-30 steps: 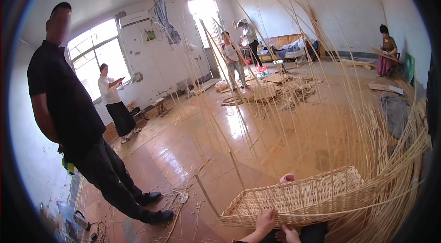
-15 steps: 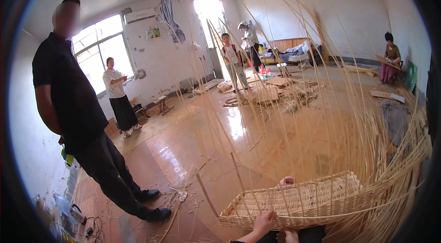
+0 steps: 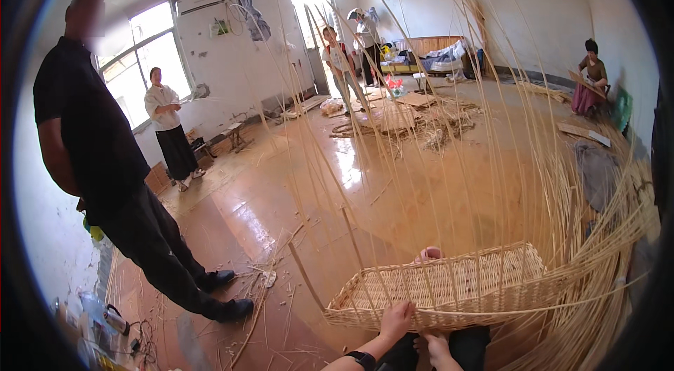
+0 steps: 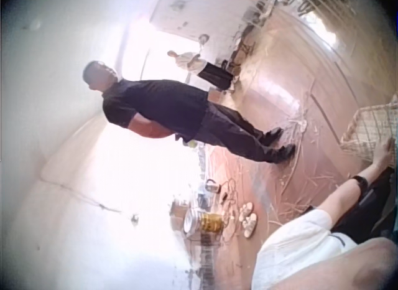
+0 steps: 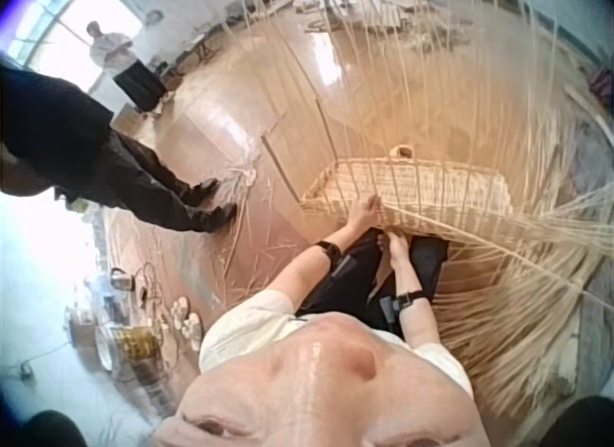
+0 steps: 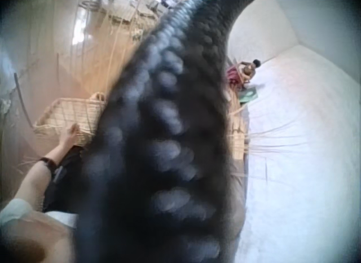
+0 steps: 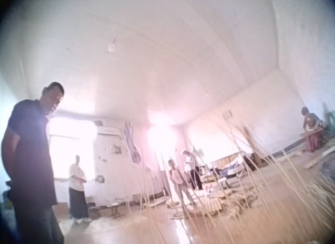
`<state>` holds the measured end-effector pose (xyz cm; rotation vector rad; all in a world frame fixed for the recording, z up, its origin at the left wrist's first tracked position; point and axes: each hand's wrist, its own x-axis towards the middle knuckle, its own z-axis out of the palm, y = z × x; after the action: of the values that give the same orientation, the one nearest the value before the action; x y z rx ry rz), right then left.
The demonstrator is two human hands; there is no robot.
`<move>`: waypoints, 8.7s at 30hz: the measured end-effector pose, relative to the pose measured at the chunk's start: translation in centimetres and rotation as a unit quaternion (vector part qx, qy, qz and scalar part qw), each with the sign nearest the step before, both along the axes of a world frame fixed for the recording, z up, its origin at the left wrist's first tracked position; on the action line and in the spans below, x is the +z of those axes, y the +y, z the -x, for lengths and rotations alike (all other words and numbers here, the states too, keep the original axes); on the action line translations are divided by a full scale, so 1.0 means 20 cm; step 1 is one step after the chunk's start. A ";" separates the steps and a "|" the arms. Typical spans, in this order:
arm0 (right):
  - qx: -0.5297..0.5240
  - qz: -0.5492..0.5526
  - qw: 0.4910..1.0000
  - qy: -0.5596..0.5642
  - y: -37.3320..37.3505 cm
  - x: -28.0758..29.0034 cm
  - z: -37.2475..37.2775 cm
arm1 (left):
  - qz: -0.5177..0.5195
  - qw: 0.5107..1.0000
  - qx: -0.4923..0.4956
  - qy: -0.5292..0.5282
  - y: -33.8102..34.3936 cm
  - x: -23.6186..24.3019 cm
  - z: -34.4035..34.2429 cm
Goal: Weaving a rectangular wicker basket using long plant stalks.
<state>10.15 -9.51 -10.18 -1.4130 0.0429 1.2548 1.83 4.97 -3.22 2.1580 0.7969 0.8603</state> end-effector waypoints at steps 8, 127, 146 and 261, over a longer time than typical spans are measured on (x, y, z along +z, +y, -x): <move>-0.015 -0.016 1.000 0.014 -0.01 -0.08 -0.01 | -0.032 0.999 0.006 0.005 0.00 -0.02 -0.01; 0.000 -0.123 0.697 -0.706 0.54 1.15 -0.66 | 0.177 0.981 -0.047 0.065 -0.05 0.01 -0.41; -0.383 -0.193 0.832 -0.353 -0.30 0.67 -0.62 | 0.178 0.959 -0.201 -0.094 0.06 0.49 -0.54; -0.245 0.547 0.769 -0.221 -1.32 -0.96 -0.69 | 0.083 0.930 -0.305 0.189 -0.63 0.20 -0.11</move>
<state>24.04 -35.82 -29.38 -2.4474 0.8881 0.3436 3.94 -7.62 0.69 2.2437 0.3071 0.0547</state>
